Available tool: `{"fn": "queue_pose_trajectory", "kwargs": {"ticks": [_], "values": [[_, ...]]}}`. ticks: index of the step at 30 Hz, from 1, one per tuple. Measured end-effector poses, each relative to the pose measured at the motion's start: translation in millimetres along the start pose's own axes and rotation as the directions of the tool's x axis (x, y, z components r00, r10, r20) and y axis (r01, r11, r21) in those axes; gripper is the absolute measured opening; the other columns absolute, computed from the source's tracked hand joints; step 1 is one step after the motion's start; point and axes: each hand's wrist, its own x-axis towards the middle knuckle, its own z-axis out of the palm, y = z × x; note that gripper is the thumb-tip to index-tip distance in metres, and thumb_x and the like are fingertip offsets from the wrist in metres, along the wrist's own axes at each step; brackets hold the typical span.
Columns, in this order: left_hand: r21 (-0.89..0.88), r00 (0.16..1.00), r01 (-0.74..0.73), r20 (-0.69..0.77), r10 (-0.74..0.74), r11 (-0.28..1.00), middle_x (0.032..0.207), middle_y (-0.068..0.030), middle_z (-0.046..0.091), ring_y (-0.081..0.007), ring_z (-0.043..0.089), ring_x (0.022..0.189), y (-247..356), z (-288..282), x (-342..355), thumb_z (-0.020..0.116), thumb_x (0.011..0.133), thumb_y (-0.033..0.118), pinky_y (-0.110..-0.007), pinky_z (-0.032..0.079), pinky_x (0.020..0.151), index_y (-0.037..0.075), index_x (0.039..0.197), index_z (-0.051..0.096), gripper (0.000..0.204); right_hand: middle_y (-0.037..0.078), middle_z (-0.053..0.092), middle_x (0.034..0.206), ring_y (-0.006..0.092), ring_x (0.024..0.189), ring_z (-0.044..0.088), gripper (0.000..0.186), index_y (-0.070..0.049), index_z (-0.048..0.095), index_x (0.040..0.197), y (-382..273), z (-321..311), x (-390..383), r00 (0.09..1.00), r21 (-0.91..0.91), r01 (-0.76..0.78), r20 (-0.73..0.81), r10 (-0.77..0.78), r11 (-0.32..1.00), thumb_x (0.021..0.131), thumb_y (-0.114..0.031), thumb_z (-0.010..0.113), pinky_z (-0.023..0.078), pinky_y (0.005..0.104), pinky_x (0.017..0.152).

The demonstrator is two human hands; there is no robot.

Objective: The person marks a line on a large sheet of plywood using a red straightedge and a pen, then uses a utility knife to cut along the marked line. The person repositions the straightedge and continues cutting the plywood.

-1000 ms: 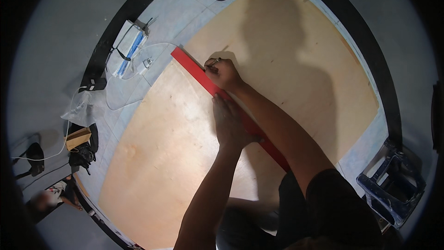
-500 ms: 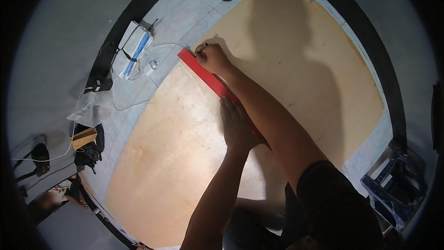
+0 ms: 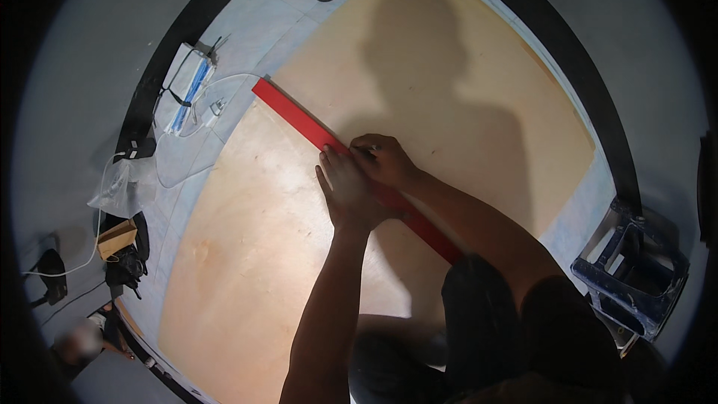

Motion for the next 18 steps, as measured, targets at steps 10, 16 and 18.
{"fn": "queue_pose_trajectory", "kwargs": {"ticks": [10,16,18], "values": [[0.021,1.000,0.006,-0.005,-0.006,1.000,0.179,-0.0338,0.004,-0.0449,0.001,0.169,-1.2,8.5,-2.8,0.085,0.044,0.096,-0.055,0.005,0.137,-0.006,0.172,0.004,0.182,0.020,0.078,0.103,0.0336,0.093,0.077,0.021,0.000,0.076,0.110,-4.5,-0.2,-23.2,0.977,0.060,-0.212,0.002,0.212,0.975,0.098,-0.017,0.073,0.061,0.0423,0.086],[-0.011,0.992,-0.009,-0.129,0.008,1.000,0.179,-0.0348,-0.002,-0.0447,-0.003,0.169,-10.9,25.2,-0.5,0.085,0.040,0.096,-0.055,0.002,0.137,-0.011,0.170,0.009,0.185,0.018,0.081,0.111,0.0283,0.104,0.078,0.030,0.000,0.078,0.119,-20.9,-39.5,-80.4,0.930,0.149,-0.364,0.116,0.349,0.919,0.096,-0.018,0.077,0.060,0.0395,0.092],[-0.039,0.990,-0.027,-0.140,0.021,0.999,0.178,-0.0365,-0.003,-0.0449,-0.003,0.169,-5.8,19.9,-0.2,0.084,0.041,0.097,-0.053,0.002,0.137,-0.010,0.170,0.008,0.185,0.020,0.080,0.111,0.0258,0.104,0.077,0.027,0.001,0.077,0.120,-13.0,-49.5,-82.7,0.976,0.084,-0.213,0.067,0.208,0.973,0.097,-0.014,0.074,0.059,0.0391,0.094]]}}
